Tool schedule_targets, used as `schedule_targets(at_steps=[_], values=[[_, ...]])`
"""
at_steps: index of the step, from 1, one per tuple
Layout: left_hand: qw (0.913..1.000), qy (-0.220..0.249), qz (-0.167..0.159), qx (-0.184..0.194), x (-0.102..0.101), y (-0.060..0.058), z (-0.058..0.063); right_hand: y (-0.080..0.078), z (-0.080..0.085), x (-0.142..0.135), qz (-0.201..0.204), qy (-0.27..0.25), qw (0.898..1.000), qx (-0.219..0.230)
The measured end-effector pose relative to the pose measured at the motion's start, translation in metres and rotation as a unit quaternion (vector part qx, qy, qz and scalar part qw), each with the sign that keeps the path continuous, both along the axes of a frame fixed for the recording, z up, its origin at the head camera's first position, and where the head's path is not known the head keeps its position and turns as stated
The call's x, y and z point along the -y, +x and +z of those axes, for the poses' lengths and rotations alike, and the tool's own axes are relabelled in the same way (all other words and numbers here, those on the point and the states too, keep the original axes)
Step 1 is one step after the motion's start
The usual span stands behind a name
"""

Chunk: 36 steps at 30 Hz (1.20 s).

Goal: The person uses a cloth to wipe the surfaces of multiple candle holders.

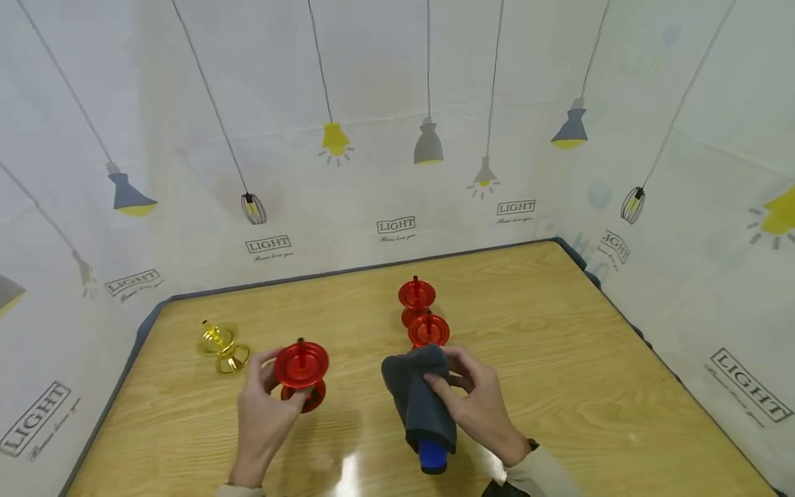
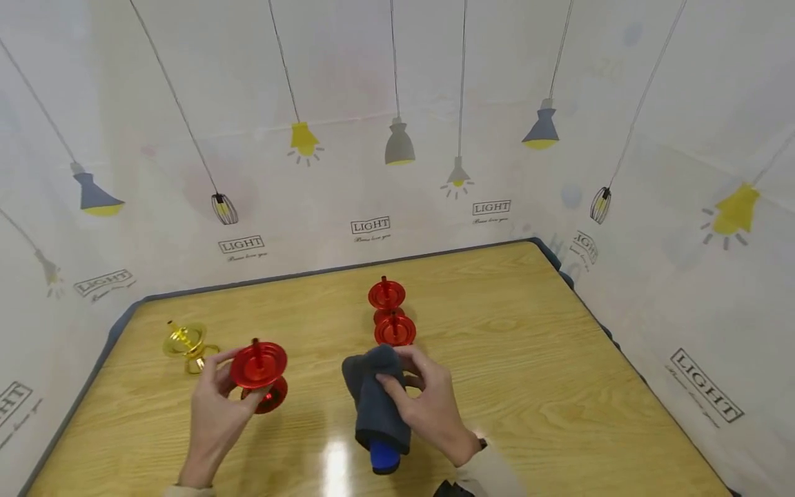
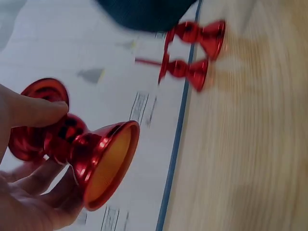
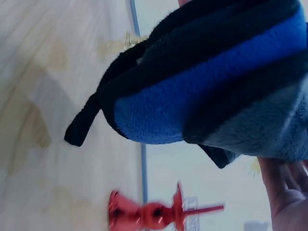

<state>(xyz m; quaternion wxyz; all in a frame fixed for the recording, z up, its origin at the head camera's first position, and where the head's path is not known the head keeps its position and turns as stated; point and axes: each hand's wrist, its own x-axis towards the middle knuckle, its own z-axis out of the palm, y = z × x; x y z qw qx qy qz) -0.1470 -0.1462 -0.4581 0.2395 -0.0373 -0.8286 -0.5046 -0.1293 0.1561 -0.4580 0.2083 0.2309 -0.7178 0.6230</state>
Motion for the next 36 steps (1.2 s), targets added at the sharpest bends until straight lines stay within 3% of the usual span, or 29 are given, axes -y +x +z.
schedule_targets(at_steps=[4,7,10,13,17,20,25,30,33,36], values=[[0.9944,-0.034,-0.094,-0.031,-0.034,0.000,0.000,-0.004,0.010,0.016,-0.019,0.002,0.999,0.032],[0.9828,-0.067,-0.155,-0.074,-0.051,0.000,-0.001,-0.006,0.017,0.024,-0.042,-0.002,0.998,0.055],[0.9683,-0.087,-0.206,-0.112,-0.061,0.001,-0.002,-0.006,0.019,0.028,-0.027,-0.005,0.996,0.079],[0.9586,-0.106,-0.231,-0.128,-0.066,0.002,-0.001,-0.006,0.017,0.026,0.017,-0.007,0.995,0.098],[0.9555,-0.128,-0.236,-0.122,-0.065,0.004,0.001,-0.008,0.013,0.020,0.081,-0.003,0.991,0.110],[0.9535,-0.140,-0.246,-0.103,-0.063,0.005,0.004,-0.011,0.009,0.016,0.117,0.004,0.986,0.121],[0.9488,-0.145,-0.273,-0.068,-0.060,0.007,0.011,-0.014,0.006,0.013,0.143,0.011,0.982,0.123],[0.9429,-0.075,-0.322,0.043,-0.057,0.008,0.020,-0.013,0.003,0.012,0.157,-0.012,0.978,0.139],[0.9280,-0.029,-0.353,0.117,-0.053,0.005,0.020,-0.013,0.002,0.010,0.164,-0.022,0.974,0.152],[0.9010,0.022,-0.402,0.161,-0.048,-0.001,0.015,-0.013,0.001,0.009,0.169,-0.020,0.972,0.162]])
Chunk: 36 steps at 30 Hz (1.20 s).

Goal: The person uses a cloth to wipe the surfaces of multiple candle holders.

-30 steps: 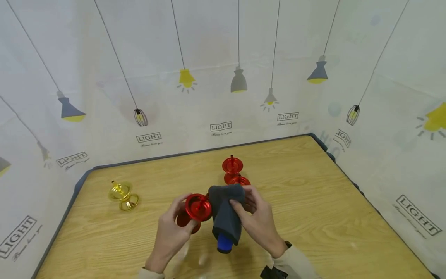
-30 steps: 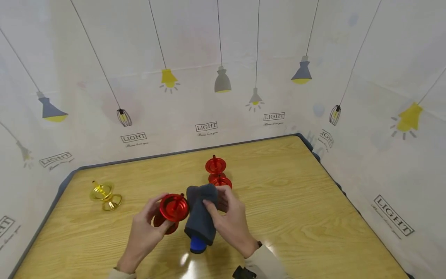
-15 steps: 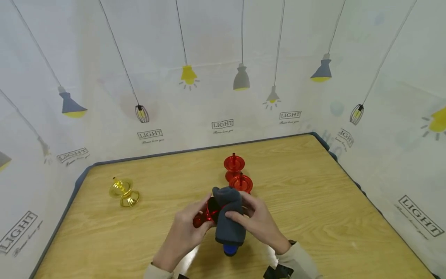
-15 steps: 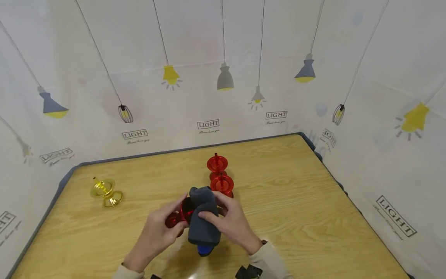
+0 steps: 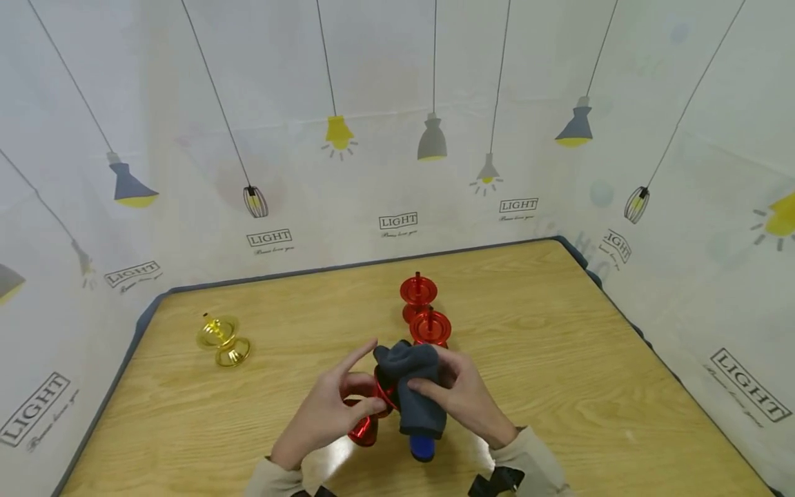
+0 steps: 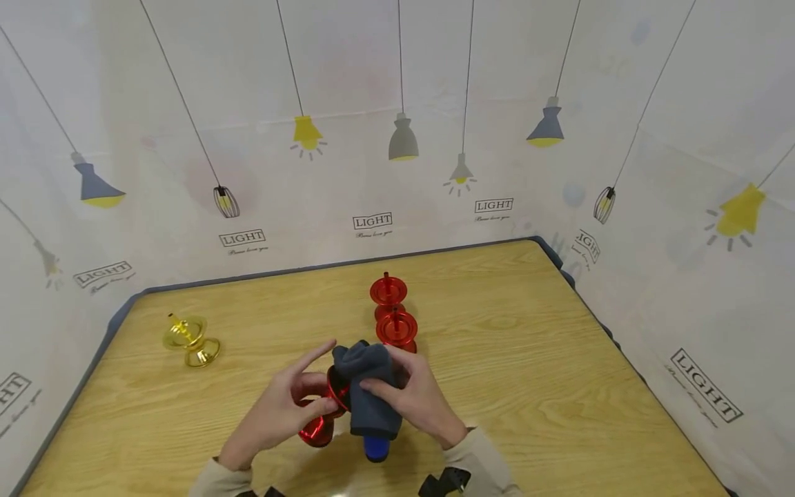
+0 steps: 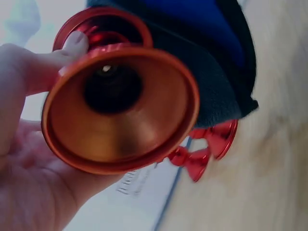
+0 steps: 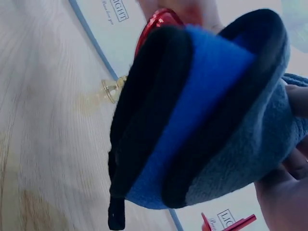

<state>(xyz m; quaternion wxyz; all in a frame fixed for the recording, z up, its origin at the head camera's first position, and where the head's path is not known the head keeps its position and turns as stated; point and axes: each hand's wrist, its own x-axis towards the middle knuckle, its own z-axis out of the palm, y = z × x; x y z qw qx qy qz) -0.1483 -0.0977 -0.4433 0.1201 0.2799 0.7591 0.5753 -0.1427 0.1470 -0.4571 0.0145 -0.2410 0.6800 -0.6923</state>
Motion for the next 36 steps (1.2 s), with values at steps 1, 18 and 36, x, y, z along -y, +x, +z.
schedule_targets(at_steps=[1,18,36], values=[[0.9995,0.015,-0.018,0.019,0.002,-0.003,-0.002,0.000,0.000,0.000,0.002,0.002,1.000,0.003],[0.9495,-0.086,0.184,-0.239,-0.031,0.017,-0.006,-0.002,0.004,0.006,-0.146,0.027,0.987,0.064],[0.9133,-0.086,0.159,-0.365,-0.021,0.019,-0.006,0.001,0.001,0.003,-0.111,0.030,0.993,-0.011]])
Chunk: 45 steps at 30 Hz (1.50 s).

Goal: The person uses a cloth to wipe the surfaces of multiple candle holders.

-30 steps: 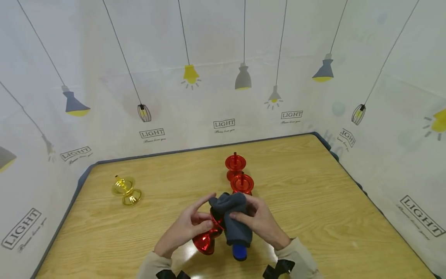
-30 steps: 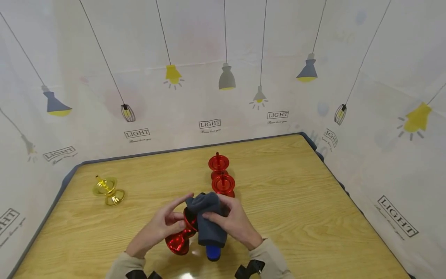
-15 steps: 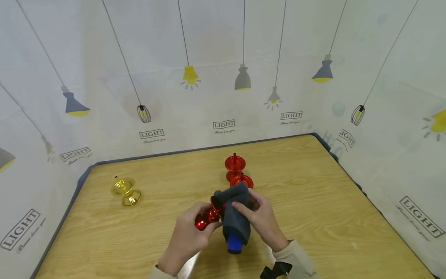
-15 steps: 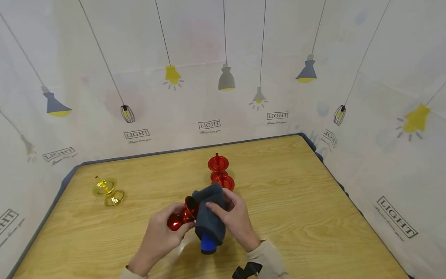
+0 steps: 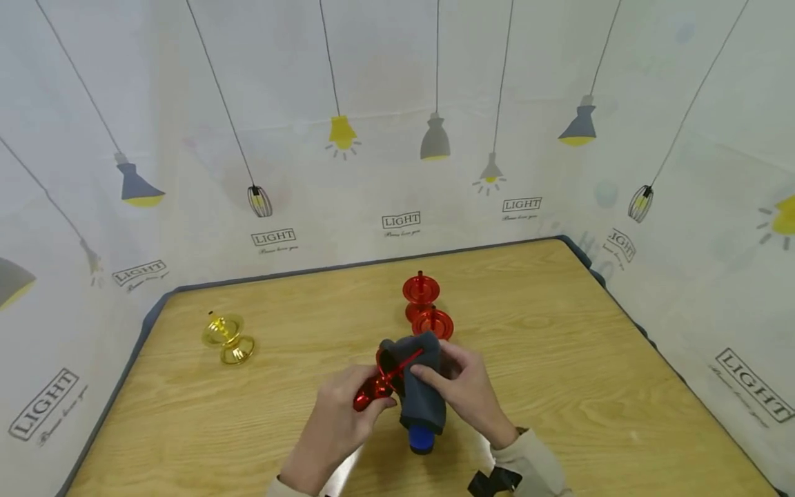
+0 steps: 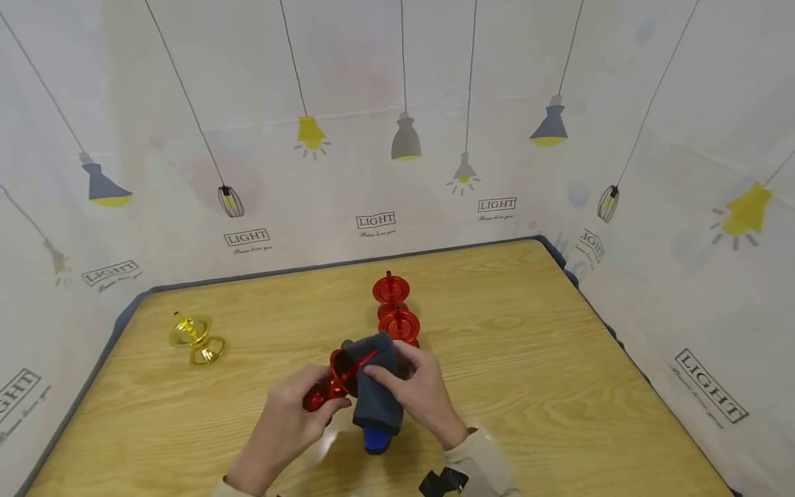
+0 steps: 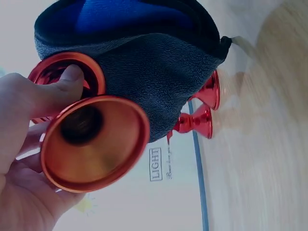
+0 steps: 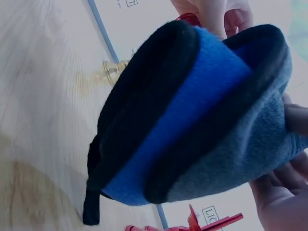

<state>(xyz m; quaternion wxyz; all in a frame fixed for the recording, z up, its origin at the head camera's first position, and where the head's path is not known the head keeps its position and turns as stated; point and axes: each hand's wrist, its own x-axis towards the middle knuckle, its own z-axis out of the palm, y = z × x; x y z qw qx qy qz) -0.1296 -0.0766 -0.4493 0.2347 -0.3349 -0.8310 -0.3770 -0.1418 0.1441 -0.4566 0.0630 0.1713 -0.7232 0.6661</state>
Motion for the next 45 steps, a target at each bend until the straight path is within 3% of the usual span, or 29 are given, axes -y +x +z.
schedule_targets(at_steps=[3,5,7,10,12,16,17,18,19,20,21,23,24,26,27,29,31,33,35,37,39,42,44,45], values=[[0.9996,-0.019,-0.001,0.021,0.000,0.001,0.000,0.000,-0.003,0.000,0.006,0.009,1.000,0.019],[0.9968,-0.019,-0.021,0.075,0.002,0.000,0.001,-0.001,-0.005,-0.001,0.021,0.009,0.999,0.037],[0.9849,-0.008,-0.061,0.162,0.007,-0.003,0.000,-0.001,-0.007,-0.002,0.047,0.004,0.998,0.050],[0.9478,0.010,-0.132,0.290,0.016,-0.010,-0.002,-0.001,-0.010,-0.003,0.086,-0.007,0.995,0.057],[0.9082,0.034,-0.196,0.368,0.022,-0.015,-0.005,-0.001,-0.012,-0.004,0.105,-0.012,0.993,0.053],[0.8288,0.087,-0.302,0.463,0.030,-0.024,-0.011,-0.001,-0.012,-0.002,0.116,-0.018,0.992,0.048],[0.8139,0.097,-0.316,0.478,0.031,-0.025,-0.012,-0.001,-0.012,-0.002,0.114,-0.019,0.992,0.047],[0.8113,0.098,-0.316,0.482,0.031,-0.025,-0.012,-0.001,-0.012,-0.002,0.111,-0.020,0.993,0.046],[0.8156,0.097,-0.309,0.479,0.031,-0.025,-0.012,-0.001,-0.012,-0.001,0.105,-0.019,0.993,0.044],[0.8267,0.093,-0.292,0.472,0.031,-0.024,-0.012,-0.001,-0.011,-0.001,0.096,-0.018,0.994,0.042],[0.8465,0.085,-0.266,0.453,0.030,-0.022,-0.011,-0.001,-0.011,0.000,0.084,-0.016,0.995,0.040],[0.8971,0.071,-0.181,0.397,0.026,-0.018,-0.010,-0.001,-0.011,0.001,0.054,-0.014,0.998,0.039],[0.9204,0.066,-0.137,0.360,0.024,-0.015,-0.009,-0.001,-0.011,0.002,0.036,-0.014,0.998,0.040],[0.9576,0.064,-0.069,0.272,0.017,-0.010,-0.009,-0.001,-0.010,0.004,-0.001,-0.019,0.999,0.046],[0.9718,0.065,-0.043,0.222,0.014,-0.009,-0.009,-0.002,-0.010,0.005,-0.018,-0.024,0.998,0.051],[0.9899,0.063,-0.012,0.126,0.006,-0.007,-0.010,-0.001,-0.009,0.008,-0.046,-0.036,0.997,0.059],[0.9974,0.057,-0.001,0.044,0.000,-0.006,-0.011,0.000,-0.008,0.011,-0.067,-0.043,0.995,0.060],[0.9986,0.049,0.017,-0.007,-0.004,-0.006,-0.012,0.001,-0.006,0.014,-0.077,-0.049,0.994,0.056],[0.9983,0.043,0.028,-0.029,-0.006,-0.005,-0.012,0.002,-0.005,0.015,-0.078,-0.049,0.994,0.051],[0.9985,0.041,0.027,-0.025,-0.005,-0.005,-0.012,0.002,-0.005,0.015,-0.072,-0.052,0.995,0.047],[0.9991,0.040,0.015,0.000,-0.003,-0.005,-0.010,0.002,-0.005,0.014,-0.062,-0.056,0.995,0.045],[0.9935,0.046,-0.029,0.100,0.002,-0.006,-0.006,0.002,-0.007,0.011,-0.044,-0.058,0.997,0.041],[0.9767,0.057,-0.066,0.196,0.007,-0.007,-0.002,0.002,-0.008,0.008,-0.029,-0.058,0.997,0.038],[0.9629,0.065,-0.088,0.247,0.009,-0.008,-0.001,0.002,-0.009,0.007,-0.022,-0.058,0.997,0.037]])
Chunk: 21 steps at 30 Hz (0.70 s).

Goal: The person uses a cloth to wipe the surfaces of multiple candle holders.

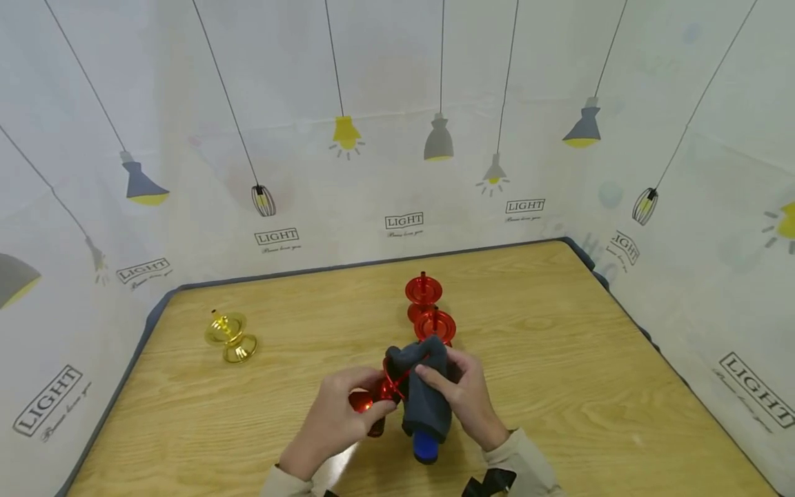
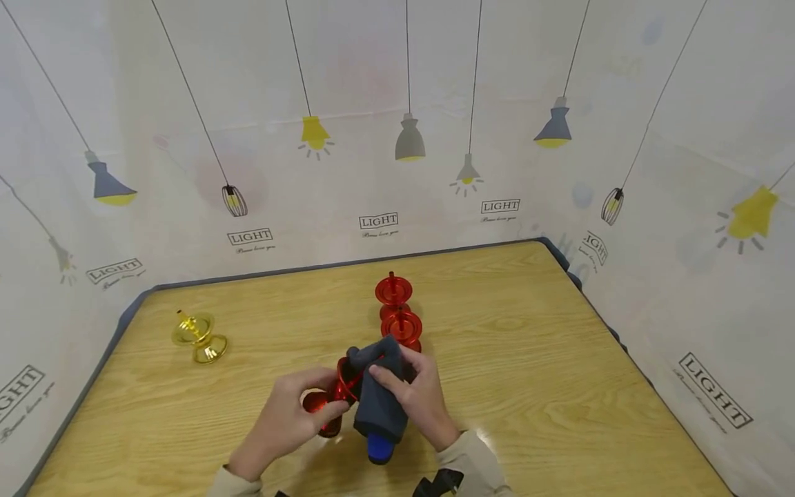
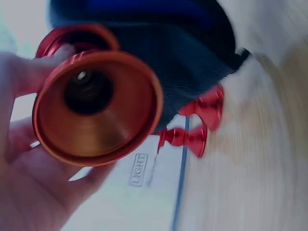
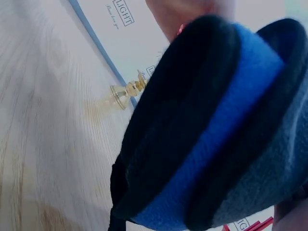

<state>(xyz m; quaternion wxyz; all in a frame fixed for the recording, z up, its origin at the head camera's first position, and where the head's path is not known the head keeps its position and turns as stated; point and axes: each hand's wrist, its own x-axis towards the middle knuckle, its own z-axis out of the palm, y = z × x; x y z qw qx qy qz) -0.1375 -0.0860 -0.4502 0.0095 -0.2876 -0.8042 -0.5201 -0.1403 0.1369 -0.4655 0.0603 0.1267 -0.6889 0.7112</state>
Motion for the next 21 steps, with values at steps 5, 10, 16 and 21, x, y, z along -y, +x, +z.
schedule_targets(at_steps=[5,10,16,21], values=[[0.9783,0.033,-0.097,0.180,0.016,-0.011,-0.001,-0.001,-0.002,-0.001,0.037,-0.012,0.999,0.004],[0.9747,0.048,-0.099,0.194,0.021,-0.015,-0.009,-0.002,-0.003,0.001,0.037,-0.009,0.999,0.008],[0.9899,-0.022,0.061,-0.126,0.005,-0.006,-0.010,-0.003,0.006,0.008,-0.051,-0.013,0.998,0.036],[0.9288,-0.083,0.146,-0.330,-0.007,-0.006,-0.013,0.000,0.014,0.020,-0.116,-0.014,0.993,0.031]])
